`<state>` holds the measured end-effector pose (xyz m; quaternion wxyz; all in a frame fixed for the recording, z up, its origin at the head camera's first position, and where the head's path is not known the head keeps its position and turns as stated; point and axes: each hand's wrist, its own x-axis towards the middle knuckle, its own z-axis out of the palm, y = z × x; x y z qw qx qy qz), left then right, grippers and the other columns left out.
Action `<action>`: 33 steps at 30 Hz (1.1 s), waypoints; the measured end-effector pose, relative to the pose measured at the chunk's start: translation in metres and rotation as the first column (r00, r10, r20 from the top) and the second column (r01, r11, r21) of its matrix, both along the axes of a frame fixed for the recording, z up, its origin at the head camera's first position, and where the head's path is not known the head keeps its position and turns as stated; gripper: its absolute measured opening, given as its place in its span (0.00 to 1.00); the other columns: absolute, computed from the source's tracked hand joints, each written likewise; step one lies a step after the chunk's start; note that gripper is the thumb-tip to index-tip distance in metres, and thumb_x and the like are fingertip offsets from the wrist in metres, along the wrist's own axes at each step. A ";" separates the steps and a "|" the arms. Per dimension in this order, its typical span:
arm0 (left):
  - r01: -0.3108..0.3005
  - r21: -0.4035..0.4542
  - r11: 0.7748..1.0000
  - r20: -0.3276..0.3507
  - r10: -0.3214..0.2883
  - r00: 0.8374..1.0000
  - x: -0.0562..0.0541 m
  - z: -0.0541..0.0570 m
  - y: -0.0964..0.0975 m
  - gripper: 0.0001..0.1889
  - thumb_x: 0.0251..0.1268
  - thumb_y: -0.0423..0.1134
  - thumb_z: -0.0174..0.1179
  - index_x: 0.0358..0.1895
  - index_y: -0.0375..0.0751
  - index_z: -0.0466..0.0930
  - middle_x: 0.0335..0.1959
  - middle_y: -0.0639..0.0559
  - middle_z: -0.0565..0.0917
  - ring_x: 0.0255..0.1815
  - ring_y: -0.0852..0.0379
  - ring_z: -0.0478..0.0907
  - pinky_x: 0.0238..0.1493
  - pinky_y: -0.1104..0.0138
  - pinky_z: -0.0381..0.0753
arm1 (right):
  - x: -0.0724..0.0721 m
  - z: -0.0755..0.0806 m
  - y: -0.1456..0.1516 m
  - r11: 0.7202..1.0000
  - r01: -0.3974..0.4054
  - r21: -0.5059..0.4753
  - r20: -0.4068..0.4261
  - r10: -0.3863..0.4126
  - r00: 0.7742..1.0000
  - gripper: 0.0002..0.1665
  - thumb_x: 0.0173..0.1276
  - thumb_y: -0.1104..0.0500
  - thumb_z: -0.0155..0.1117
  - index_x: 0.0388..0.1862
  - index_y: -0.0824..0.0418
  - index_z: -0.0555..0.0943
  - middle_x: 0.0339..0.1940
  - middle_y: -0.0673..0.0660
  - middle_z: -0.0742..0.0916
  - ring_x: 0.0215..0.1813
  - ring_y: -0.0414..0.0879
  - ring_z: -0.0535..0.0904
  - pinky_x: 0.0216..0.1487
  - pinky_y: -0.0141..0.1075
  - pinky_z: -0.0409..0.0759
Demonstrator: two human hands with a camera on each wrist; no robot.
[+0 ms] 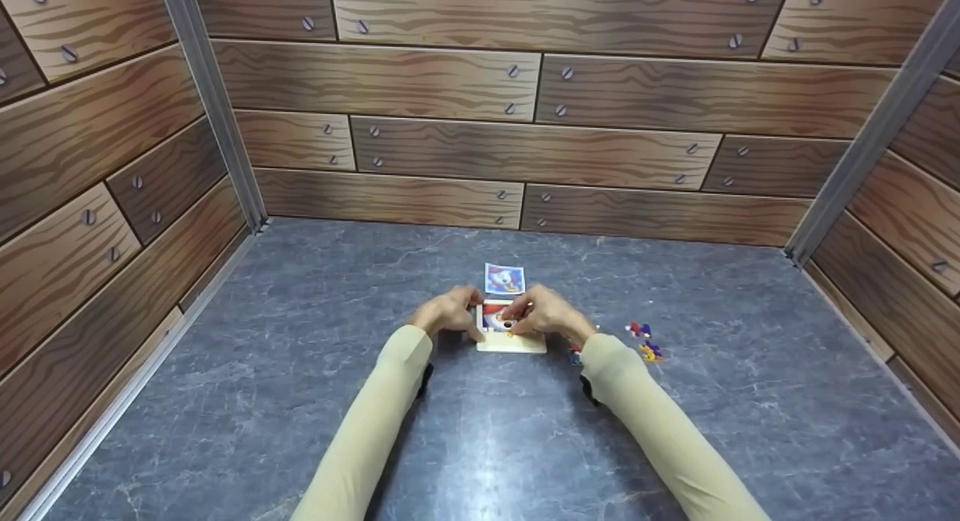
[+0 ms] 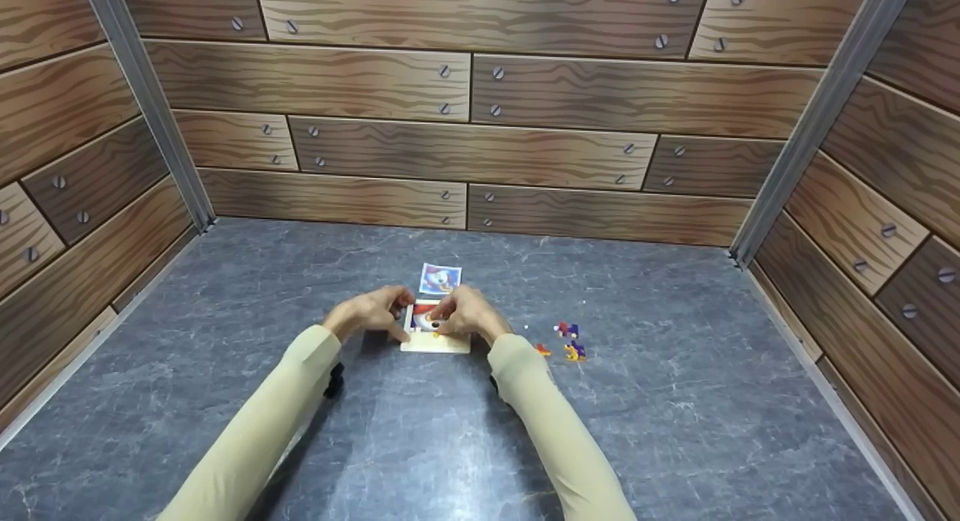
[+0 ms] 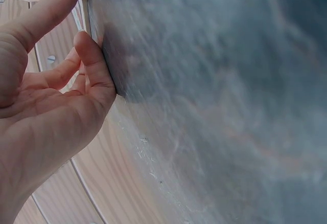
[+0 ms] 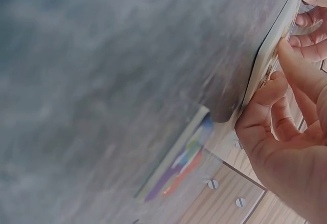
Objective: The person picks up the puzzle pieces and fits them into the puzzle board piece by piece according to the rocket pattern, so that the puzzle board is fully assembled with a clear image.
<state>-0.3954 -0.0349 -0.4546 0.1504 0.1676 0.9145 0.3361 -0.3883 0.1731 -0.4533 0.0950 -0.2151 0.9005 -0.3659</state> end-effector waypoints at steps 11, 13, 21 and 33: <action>-0.009 0.001 1.000 0.013 0.009 1.000 -0.001 0.000 0.001 0.34 0.46 0.32 0.75 0.59 0.35 0.71 0.60 0.39 0.74 0.62 0.45 0.70 0.68 0.57 0.68 | -0.002 0.000 0.003 0.999 -0.037 0.022 0.014 0.036 0.999 0.18 0.50 0.75 0.68 0.43 0.70 0.87 0.31 0.61 0.88 0.30 0.39 0.74 0.30 0.26 0.72; -0.008 -0.003 1.000 0.011 0.008 1.000 -0.001 0.000 0.001 0.34 0.45 0.33 0.76 0.59 0.35 0.71 0.60 0.39 0.74 0.63 0.45 0.70 0.68 0.58 0.67 | -0.002 0.000 0.004 0.999 -0.049 0.018 0.013 0.049 0.999 0.19 0.50 0.76 0.67 0.43 0.70 0.86 0.33 0.63 0.88 0.31 0.39 0.75 0.31 0.26 0.72; -0.008 -0.023 1.000 -0.012 0.008 1.000 -0.001 0.000 0.002 0.33 0.45 0.32 0.76 0.58 0.35 0.71 0.59 0.39 0.75 0.62 0.45 0.71 0.67 0.58 0.69 | 0.000 0.000 0.003 0.997 -0.082 -0.005 -0.005 0.082 0.997 0.20 0.47 0.77 0.64 0.43 0.73 0.85 0.32 0.64 0.86 0.30 0.38 0.73 0.31 0.25 0.71; -0.005 -0.003 1.000 -0.001 0.005 1.000 0.001 0.000 0.002 0.35 0.45 0.33 0.75 0.60 0.34 0.71 0.63 0.39 0.74 0.65 0.45 0.69 0.70 0.58 0.66 | -0.001 0.001 0.006 0.999 -0.042 -0.001 0.068 0.042 0.997 0.20 0.50 0.76 0.66 0.45 0.71 0.85 0.30 0.58 0.85 0.31 0.38 0.74 0.32 0.27 0.73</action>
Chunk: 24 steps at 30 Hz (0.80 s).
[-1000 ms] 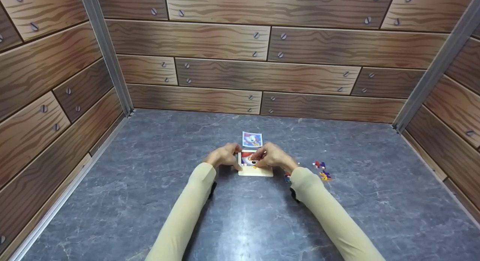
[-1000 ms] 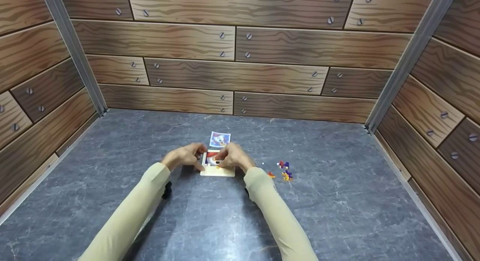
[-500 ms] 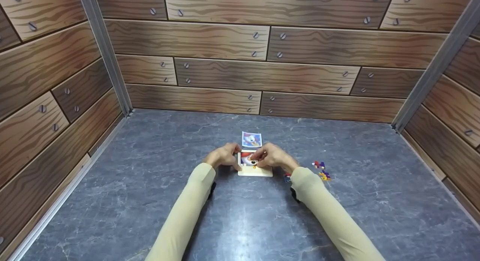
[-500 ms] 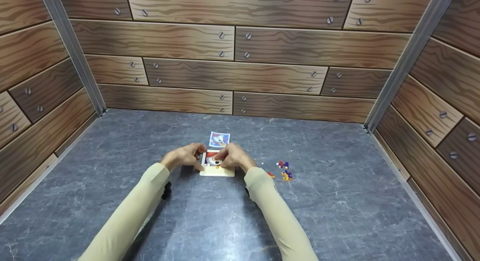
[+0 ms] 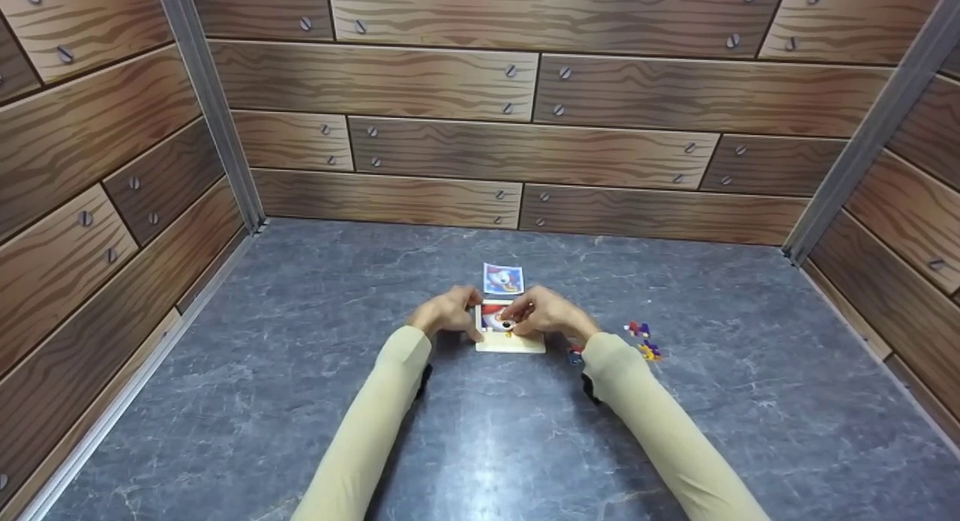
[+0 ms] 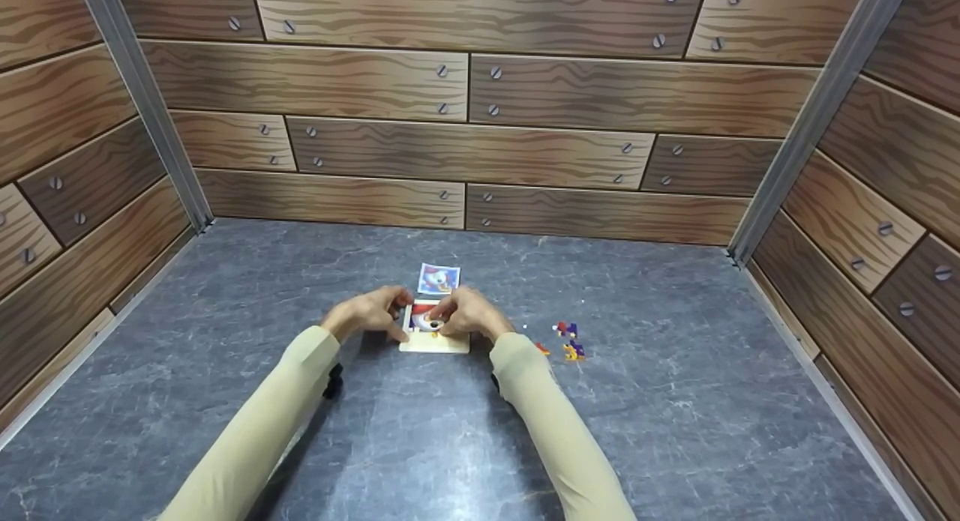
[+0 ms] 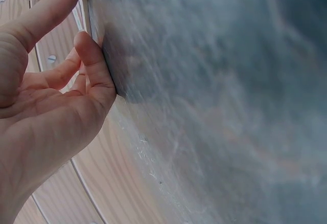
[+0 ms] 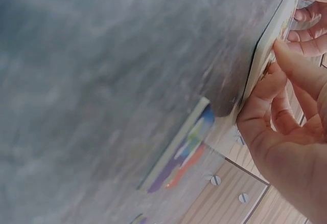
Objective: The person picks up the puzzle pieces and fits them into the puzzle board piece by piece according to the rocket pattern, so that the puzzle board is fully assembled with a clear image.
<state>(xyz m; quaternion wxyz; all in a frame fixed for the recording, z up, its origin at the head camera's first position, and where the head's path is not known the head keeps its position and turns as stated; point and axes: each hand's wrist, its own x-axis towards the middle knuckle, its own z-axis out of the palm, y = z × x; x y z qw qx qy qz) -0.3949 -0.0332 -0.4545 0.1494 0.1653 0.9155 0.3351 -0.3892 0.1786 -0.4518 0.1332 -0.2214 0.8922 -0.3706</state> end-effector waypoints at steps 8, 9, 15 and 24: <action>-0.010 0.001 1.000 0.000 0.010 1.000 0.001 0.000 -0.001 0.34 0.45 0.32 0.76 0.58 0.35 0.71 0.61 0.38 0.74 0.63 0.45 0.70 0.68 0.57 0.67 | -0.002 0.001 0.012 0.991 0.053 -0.123 0.134 -0.037 0.990 0.21 0.59 0.74 0.62 0.54 0.69 0.83 0.39 0.61 0.86 0.32 0.40 0.76 0.30 0.28 0.74; -0.010 0.000 1.000 0.001 0.010 1.000 0.001 0.000 -0.001 0.34 0.45 0.32 0.76 0.58 0.35 0.71 0.61 0.38 0.74 0.63 0.45 0.70 0.68 0.57 0.67 | -0.002 0.001 0.014 0.988 0.057 -0.144 0.146 -0.035 0.989 0.21 0.61 0.73 0.62 0.55 0.69 0.82 0.40 0.63 0.86 0.31 0.40 0.76 0.30 0.28 0.75; 0.001 0.016 1.000 0.017 -0.001 1.000 -0.001 -0.001 -0.001 0.35 0.46 0.32 0.76 0.61 0.34 0.71 0.62 0.38 0.75 0.64 0.45 0.70 0.69 0.58 0.66 | -0.002 0.006 0.027 0.985 0.053 -0.165 0.124 -0.033 0.992 0.22 0.63 0.72 0.63 0.57 0.70 0.80 0.45 0.67 0.86 0.34 0.41 0.78 0.34 0.31 0.78; -0.010 -0.004 1.000 0.014 0.010 1.000 -0.001 0.000 0.000 0.35 0.46 0.33 0.76 0.60 0.35 0.72 0.62 0.40 0.74 0.64 0.46 0.69 0.70 0.57 0.66 | -0.001 0.009 0.055 0.990 0.070 -0.126 0.085 -0.059 0.995 0.21 0.64 0.67 0.66 0.56 0.70 0.80 0.48 0.67 0.86 0.38 0.44 0.81 0.39 0.36 0.82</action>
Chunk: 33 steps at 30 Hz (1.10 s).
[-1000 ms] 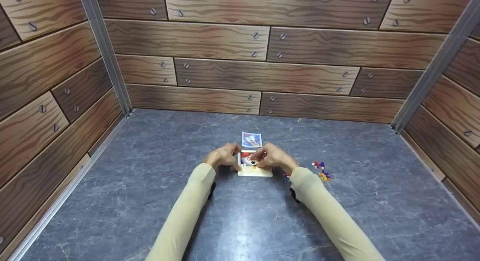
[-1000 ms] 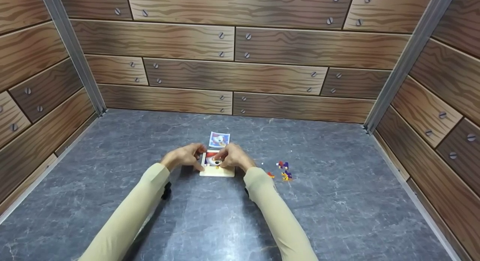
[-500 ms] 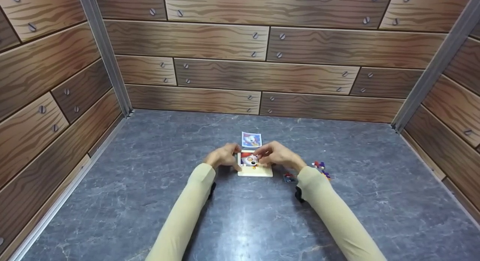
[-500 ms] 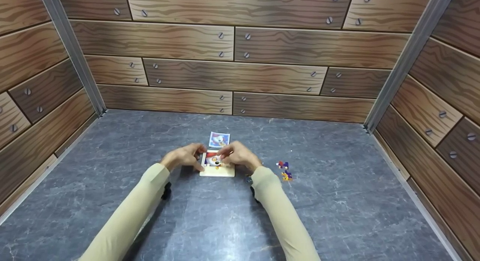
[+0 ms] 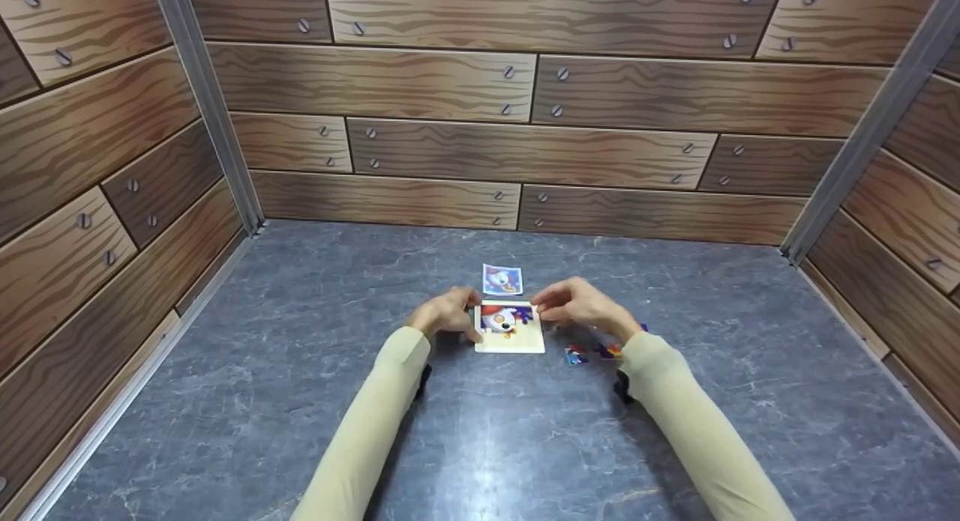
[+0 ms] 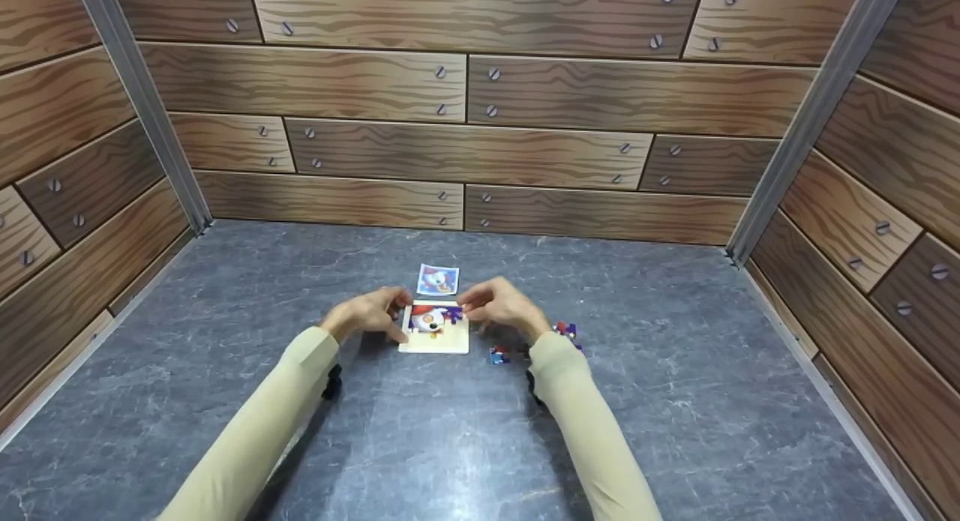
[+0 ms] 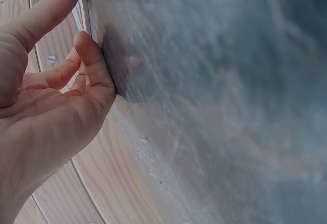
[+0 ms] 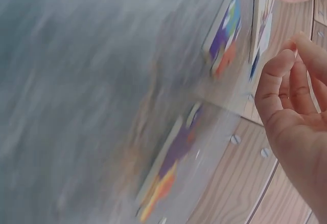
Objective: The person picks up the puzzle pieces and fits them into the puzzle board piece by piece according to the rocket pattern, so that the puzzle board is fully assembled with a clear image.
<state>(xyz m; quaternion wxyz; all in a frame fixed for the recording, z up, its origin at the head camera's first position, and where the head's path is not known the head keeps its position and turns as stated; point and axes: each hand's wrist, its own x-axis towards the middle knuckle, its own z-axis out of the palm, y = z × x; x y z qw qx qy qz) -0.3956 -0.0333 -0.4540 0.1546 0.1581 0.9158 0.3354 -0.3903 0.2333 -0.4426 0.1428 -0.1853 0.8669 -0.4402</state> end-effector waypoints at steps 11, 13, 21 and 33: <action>0.022 0.044 0.999 0.053 -0.024 0.998 0.000 0.000 -0.001 0.36 0.46 0.28 0.74 0.63 0.51 0.75 0.66 0.39 0.72 0.67 0.44 0.66 0.70 0.52 0.65 | 0.000 0.001 0.029 1.000 -0.002 0.016 0.032 0.002 0.999 0.21 0.65 0.64 0.67 0.57 0.69 0.80 0.50 0.66 0.86 0.40 0.44 0.81 0.39 0.37 0.81; 0.024 0.054 0.998 0.059 -0.027 0.998 0.001 0.000 -0.001 0.34 0.46 0.28 0.74 0.61 0.53 0.78 0.66 0.39 0.72 0.68 0.44 0.66 0.69 0.52 0.66 | 0.001 0.001 0.034 1.000 -0.012 0.011 0.039 0.011 0.999 0.22 0.65 0.64 0.67 0.57 0.70 0.80 0.50 0.67 0.86 0.39 0.44 0.80 0.38 0.36 0.81; -0.009 0.100 0.995 0.090 0.000 0.996 0.002 0.000 -0.002 0.31 0.45 0.27 0.74 0.58 0.50 0.81 0.67 0.39 0.71 0.69 0.44 0.65 0.71 0.53 0.64 | 0.002 0.006 0.053 1.000 0.014 -0.004 0.058 -0.014 0.998 0.24 0.66 0.61 0.67 0.59 0.70 0.79 0.53 0.69 0.84 0.38 0.41 0.80 0.38 0.34 0.80; -0.006 0.079 0.997 0.070 0.000 0.998 0.002 0.000 -0.002 0.31 0.45 0.28 0.75 0.58 0.49 0.81 0.65 0.39 0.71 0.66 0.44 0.66 0.69 0.53 0.66 | 0.004 0.006 0.099 0.999 0.042 0.007 0.033 -0.042 0.999 0.24 0.63 0.63 0.68 0.57 0.73 0.78 0.52 0.69 0.84 0.40 0.41 0.81 0.42 0.36 0.83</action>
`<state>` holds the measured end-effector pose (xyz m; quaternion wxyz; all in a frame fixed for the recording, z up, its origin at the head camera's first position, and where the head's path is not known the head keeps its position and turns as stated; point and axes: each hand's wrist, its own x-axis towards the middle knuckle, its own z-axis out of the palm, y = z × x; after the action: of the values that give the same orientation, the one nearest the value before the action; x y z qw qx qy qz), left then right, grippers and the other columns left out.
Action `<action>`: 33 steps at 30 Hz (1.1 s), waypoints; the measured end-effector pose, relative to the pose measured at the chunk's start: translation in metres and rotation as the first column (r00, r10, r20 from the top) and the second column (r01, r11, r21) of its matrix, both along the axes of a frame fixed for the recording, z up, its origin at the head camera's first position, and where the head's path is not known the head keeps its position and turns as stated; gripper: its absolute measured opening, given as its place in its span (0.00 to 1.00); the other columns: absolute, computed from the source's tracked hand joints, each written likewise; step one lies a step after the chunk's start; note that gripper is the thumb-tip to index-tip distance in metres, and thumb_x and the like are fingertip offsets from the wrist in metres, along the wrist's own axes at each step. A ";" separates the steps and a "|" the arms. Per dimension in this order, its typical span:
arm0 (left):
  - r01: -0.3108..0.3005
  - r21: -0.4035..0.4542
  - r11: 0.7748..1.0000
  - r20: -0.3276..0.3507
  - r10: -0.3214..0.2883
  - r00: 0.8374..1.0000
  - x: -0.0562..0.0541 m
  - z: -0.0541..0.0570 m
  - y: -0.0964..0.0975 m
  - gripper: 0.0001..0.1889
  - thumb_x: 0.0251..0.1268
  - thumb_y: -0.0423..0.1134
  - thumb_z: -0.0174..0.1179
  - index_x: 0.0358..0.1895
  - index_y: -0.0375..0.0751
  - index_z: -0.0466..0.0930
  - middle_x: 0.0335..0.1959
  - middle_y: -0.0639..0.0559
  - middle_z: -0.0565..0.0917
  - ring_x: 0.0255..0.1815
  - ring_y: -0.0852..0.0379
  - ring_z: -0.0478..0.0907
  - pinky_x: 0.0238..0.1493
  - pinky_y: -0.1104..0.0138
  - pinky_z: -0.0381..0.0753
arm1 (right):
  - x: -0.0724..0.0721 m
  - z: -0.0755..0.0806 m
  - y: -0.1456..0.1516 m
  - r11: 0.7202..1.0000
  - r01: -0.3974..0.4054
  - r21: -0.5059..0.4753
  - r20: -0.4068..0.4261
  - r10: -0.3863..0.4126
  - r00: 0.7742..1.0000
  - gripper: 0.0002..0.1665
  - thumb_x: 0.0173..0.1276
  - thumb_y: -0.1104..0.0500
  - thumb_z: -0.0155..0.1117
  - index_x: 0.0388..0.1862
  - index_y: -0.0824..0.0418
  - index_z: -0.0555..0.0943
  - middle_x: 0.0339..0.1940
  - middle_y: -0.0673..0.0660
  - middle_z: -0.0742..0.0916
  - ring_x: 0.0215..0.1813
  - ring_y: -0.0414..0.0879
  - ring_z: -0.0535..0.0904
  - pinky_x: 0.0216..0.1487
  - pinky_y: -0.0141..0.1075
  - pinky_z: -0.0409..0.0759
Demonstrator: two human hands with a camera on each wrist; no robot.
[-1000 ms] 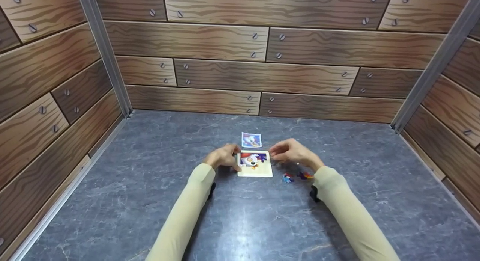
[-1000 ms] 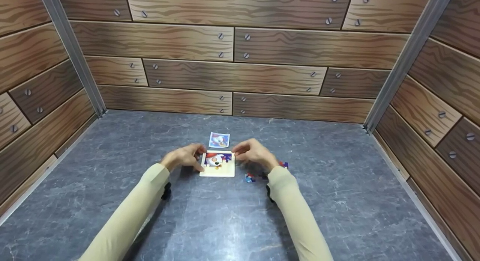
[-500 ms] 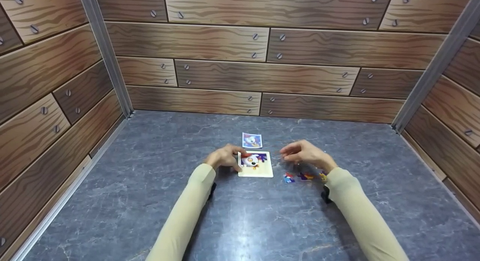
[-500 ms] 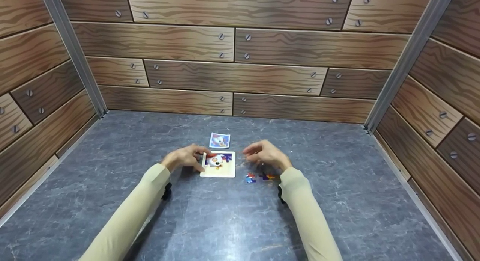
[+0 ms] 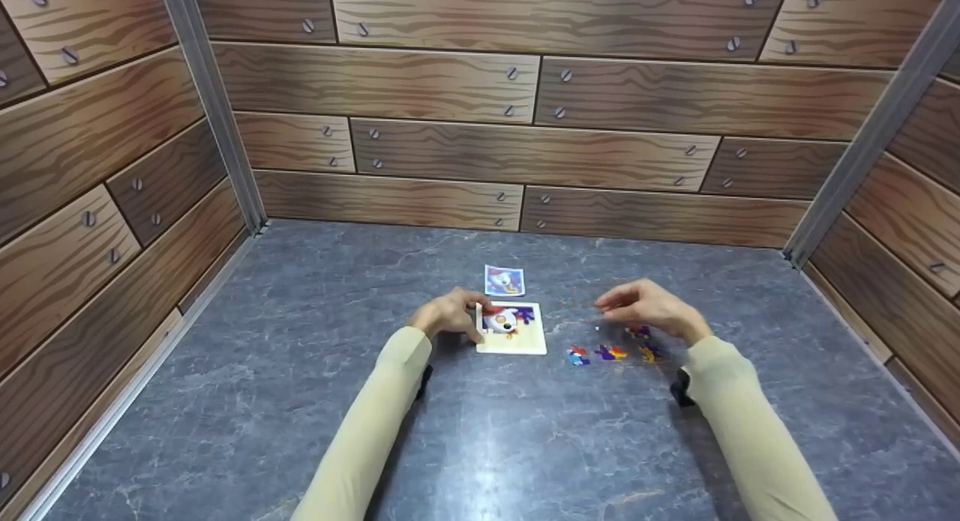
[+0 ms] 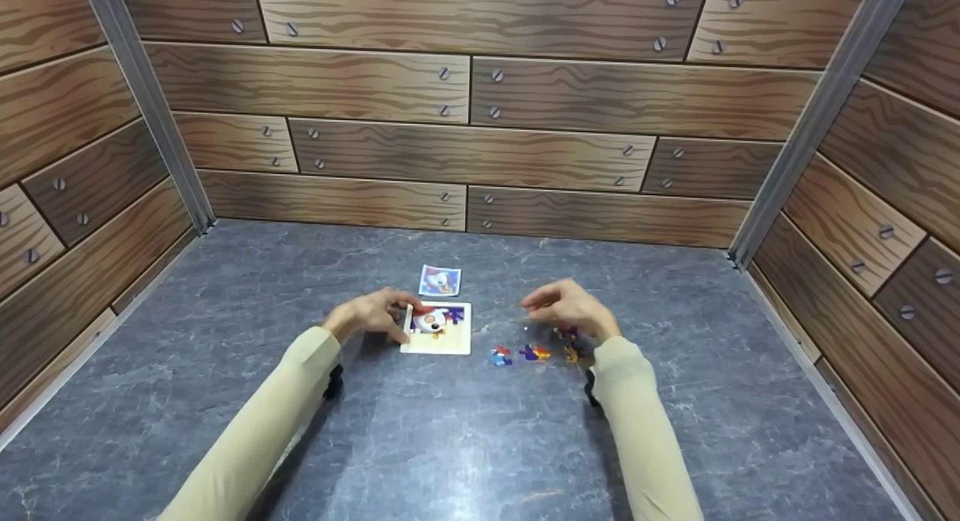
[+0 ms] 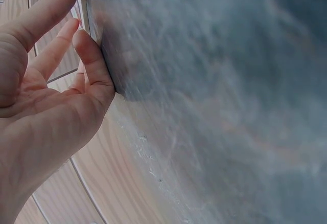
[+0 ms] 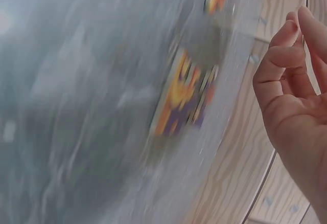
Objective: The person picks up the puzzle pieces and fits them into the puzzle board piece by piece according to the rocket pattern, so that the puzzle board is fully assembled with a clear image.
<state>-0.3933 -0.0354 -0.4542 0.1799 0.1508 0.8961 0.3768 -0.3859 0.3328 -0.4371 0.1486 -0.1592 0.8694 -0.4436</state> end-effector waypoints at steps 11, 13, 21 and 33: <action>-0.005 -0.007 1.000 -0.009 0.005 1.000 0.000 0.000 0.001 0.30 0.45 0.28 0.75 0.57 0.47 0.80 0.64 0.40 0.71 0.65 0.45 0.66 0.69 0.53 0.66 | 0.006 -0.008 0.044 0.995 0.096 0.025 0.038 -0.097 0.995 0.25 0.64 0.63 0.68 0.57 0.74 0.77 0.47 0.60 0.86 0.39 0.36 0.81 0.42 0.32 0.82; 0.006 -0.013 1.000 -0.018 -0.006 1.000 0.000 0.000 0.001 0.29 0.46 0.29 0.75 0.56 0.45 0.80 0.63 0.40 0.72 0.64 0.45 0.67 0.69 0.54 0.66 | 0.006 -0.009 0.050 0.993 0.114 0.031 0.038 -0.115 0.993 0.25 0.63 0.63 0.68 0.57 0.74 0.77 0.43 0.56 0.87 0.37 0.35 0.80 0.39 0.31 0.81; 0.032 -0.035 0.999 -0.057 -0.034 0.998 -0.001 -0.002 0.003 0.28 0.45 0.29 0.75 0.55 0.39 0.78 0.59 0.41 0.76 0.59 0.48 0.71 0.67 0.56 0.69 | 0.011 -0.010 0.065 0.984 0.142 0.110 0.067 -0.150 0.986 0.24 0.64 0.63 0.67 0.58 0.69 0.79 0.47 0.56 0.86 0.41 0.39 0.77 0.38 0.33 0.77; -0.010 -0.048 0.999 -0.008 0.009 1.000 -0.002 0.000 0.003 0.28 0.47 0.30 0.75 0.55 0.43 0.78 0.59 0.44 0.73 0.59 0.49 0.68 0.67 0.54 0.67 | 0.006 -0.009 0.057 0.974 0.047 0.224 0.024 -0.053 0.998 0.26 0.60 0.60 0.73 0.57 0.68 0.81 0.54 0.65 0.84 0.43 0.43 0.75 0.41 0.32 0.76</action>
<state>-0.3953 -0.0328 -0.4545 0.1781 0.1436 0.9063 0.3554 -0.3795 0.3898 -0.4465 0.1673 -0.1129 0.9151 -0.3491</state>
